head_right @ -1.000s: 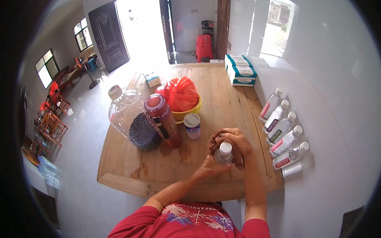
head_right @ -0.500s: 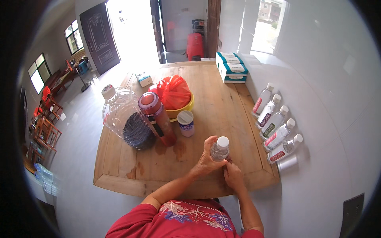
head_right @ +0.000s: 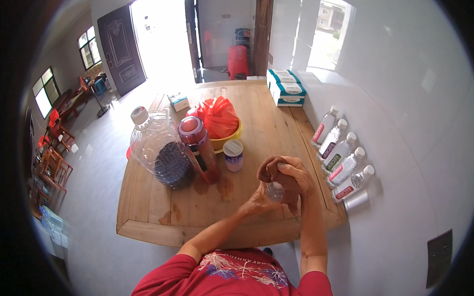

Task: The person wipes several containers on a wooden table using a brown cloth. They start with a large clear plastic bottle, then wipe a pink thermos, a small white cylindrical container, and multiple small clear water bottles. The person handles each item one at a time, rotating them to wipe different sides before placing them back on the table.

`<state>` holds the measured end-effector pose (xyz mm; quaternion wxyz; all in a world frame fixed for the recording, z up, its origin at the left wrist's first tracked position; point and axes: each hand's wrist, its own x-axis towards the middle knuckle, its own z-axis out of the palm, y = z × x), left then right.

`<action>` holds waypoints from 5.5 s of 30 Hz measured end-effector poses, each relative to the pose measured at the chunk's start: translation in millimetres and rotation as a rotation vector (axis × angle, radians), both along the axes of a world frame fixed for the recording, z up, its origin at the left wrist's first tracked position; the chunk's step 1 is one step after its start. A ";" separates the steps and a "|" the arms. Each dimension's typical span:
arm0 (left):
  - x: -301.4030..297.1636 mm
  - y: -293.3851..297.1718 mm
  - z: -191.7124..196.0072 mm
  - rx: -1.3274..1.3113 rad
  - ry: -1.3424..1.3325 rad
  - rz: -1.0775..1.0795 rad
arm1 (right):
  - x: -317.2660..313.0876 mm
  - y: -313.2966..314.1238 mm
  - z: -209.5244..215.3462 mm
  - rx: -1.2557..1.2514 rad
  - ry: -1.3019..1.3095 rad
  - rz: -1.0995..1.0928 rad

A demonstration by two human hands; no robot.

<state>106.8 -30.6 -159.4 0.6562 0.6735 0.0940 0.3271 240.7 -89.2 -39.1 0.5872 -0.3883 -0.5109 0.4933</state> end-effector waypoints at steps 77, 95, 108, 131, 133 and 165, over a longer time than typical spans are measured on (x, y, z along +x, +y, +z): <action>-1.7 15.6 64.6 -0.394 -0.379 0.046 | -72.3 -22.6 -99.4 0.070 -0.068 -0.979; -2.9 -7.5 58.2 -0.434 -0.358 0.099 | -74.7 -34.1 -77.8 0.300 -0.664 -1.264; -27.9 -17.6 31.2 -0.159 -0.054 0.092 | -15.5 3.6 -38.7 0.108 -0.109 -0.470; -3.3 -8.4 29.0 -0.218 -0.354 0.357 | -71.8 -60.6 -178.7 -0.279 0.450 -0.599; 0.3 -7.6 26.9 -0.203 -0.327 0.344 | -63.7 -59.6 -172.3 -0.297 0.465 -0.600; 122.7 173.7 -29.8 0.285 -0.079 1.197 | 24.5 -56.2 -176.8 -0.227 -1.545 -0.953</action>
